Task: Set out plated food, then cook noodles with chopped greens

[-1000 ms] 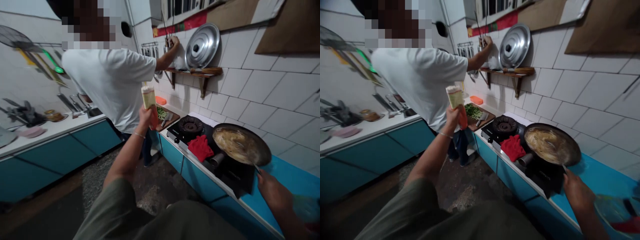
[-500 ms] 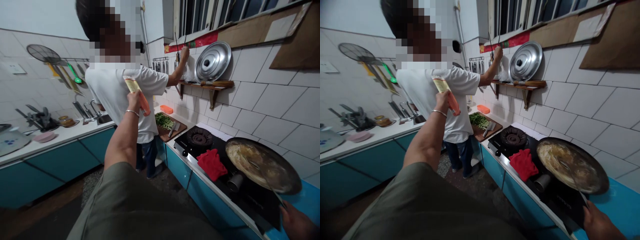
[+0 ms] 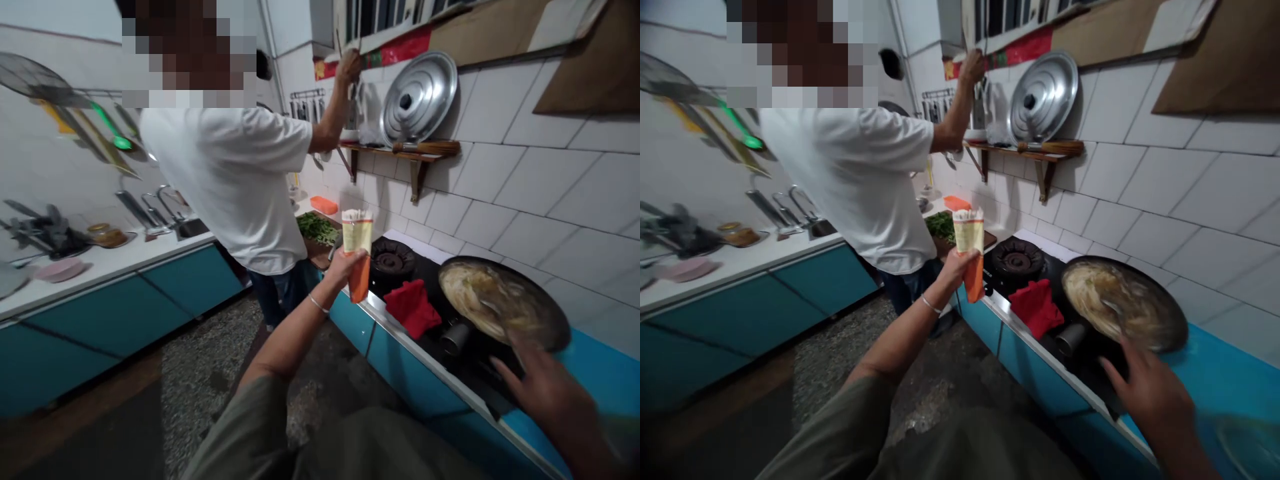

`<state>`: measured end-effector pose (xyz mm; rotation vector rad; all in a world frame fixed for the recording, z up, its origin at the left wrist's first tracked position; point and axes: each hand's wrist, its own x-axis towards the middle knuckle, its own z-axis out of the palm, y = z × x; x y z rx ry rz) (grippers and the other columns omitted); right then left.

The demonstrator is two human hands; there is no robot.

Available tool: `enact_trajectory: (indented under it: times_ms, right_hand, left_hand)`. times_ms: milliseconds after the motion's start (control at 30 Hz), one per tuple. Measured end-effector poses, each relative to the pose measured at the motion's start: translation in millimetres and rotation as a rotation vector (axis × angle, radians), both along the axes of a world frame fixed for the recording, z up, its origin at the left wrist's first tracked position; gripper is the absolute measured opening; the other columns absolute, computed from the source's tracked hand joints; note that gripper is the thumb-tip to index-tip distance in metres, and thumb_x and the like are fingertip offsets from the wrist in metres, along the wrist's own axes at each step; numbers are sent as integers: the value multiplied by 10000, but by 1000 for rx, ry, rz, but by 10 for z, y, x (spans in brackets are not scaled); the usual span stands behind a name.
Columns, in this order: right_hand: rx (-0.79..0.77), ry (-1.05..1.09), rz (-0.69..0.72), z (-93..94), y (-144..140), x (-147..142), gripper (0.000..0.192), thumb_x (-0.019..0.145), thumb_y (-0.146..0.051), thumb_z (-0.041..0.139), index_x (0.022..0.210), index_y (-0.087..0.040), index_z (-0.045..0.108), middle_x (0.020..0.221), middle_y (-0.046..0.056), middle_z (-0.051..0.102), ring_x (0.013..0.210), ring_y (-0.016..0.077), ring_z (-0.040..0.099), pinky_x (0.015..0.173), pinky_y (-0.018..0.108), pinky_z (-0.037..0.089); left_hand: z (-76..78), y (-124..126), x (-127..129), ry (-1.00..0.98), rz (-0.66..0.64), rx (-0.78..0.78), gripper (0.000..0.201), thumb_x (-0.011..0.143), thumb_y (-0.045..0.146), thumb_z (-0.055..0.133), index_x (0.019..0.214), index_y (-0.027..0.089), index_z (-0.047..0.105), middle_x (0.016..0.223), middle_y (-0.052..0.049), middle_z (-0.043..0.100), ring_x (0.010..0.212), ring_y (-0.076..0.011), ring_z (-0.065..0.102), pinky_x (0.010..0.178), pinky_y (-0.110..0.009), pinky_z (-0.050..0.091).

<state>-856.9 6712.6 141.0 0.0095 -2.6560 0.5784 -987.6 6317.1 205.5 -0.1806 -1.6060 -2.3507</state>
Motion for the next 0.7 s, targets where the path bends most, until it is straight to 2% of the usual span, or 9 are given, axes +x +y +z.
enact_trajectory:
  times_ms: [67,167,200,267,333,433,533,633,700]
  right_hand:
    - [-171,-74,114,294,-359,-59,557,805,-588,508,1323,-388,552,1097,100,699,1074,303,679,934,494,537]
    - [-1109,-192,304,494,-784,-310,608,713,-452,705,1273,-292,530,1140,74,669,1087,243,666,970,476,545]
    - [-1304,-174,304,505,-861,-407,623,656,-362,751,1235,-283,534,1111,55,663,1086,216,660,973,443,549]
    - [-1539,-157,256,481,-913,-570,621,580,-212,753,1163,-268,547,1040,27,654,1068,179,656,943,377,566]
    - [-1619,-199,202,434,-868,-668,629,530,-111,718,1121,-259,564,990,17,648,1049,167,658,864,312,587]
    - [-1622,-263,183,389,-712,-703,680,498,-48,702,1133,-262,584,1004,19,656,1037,166,665,747,241,591]
    - [-1598,-115,129,401,-470,-707,646,504,-63,726,1108,-255,602,1014,13,654,993,155,676,750,228,588]
    - [-1576,110,-35,441,-109,-789,562,535,-86,726,1057,-258,607,1034,-1,642,939,118,665,798,219,574]
    - [-1583,78,-182,468,151,-863,453,593,-154,733,1019,-252,612,1021,3,642,887,112,654,756,215,567]
  left_hand:
    - [-214,376,132,-57,-101,49,549,505,482,888,875,148,657,784,-42,676,677,-145,573,682,-275,451]
    - [-456,782,236,-156,-204,121,588,464,502,901,864,151,651,742,-34,662,642,-136,557,664,-277,444]
    - [-521,876,252,-177,-216,139,596,452,495,906,866,151,651,745,-32,663,645,-136,560,668,-280,446]
    - [-635,1003,268,-190,-221,165,593,448,452,915,885,150,653,771,-28,670,661,-135,570,687,-282,452]
    - [-726,1059,276,-185,-220,178,577,462,405,915,905,146,652,790,-23,675,668,-130,575,696,-281,459]
    - [-819,1057,297,-191,-238,191,571,462,385,912,900,136,645,772,-19,674,652,-125,578,673,-272,467]
    - [-874,1021,348,-212,-232,209,595,431,402,914,883,129,639,731,-10,671,630,-122,582,651,-261,469]
    - [-927,985,394,-243,-207,205,560,444,419,907,833,129,628,694,-3,667,596,-111,577,638,-256,470]
    - [-967,967,407,-257,-198,205,533,461,412,903,816,130,623,680,1,663,578,-107,572,619,-249,466]
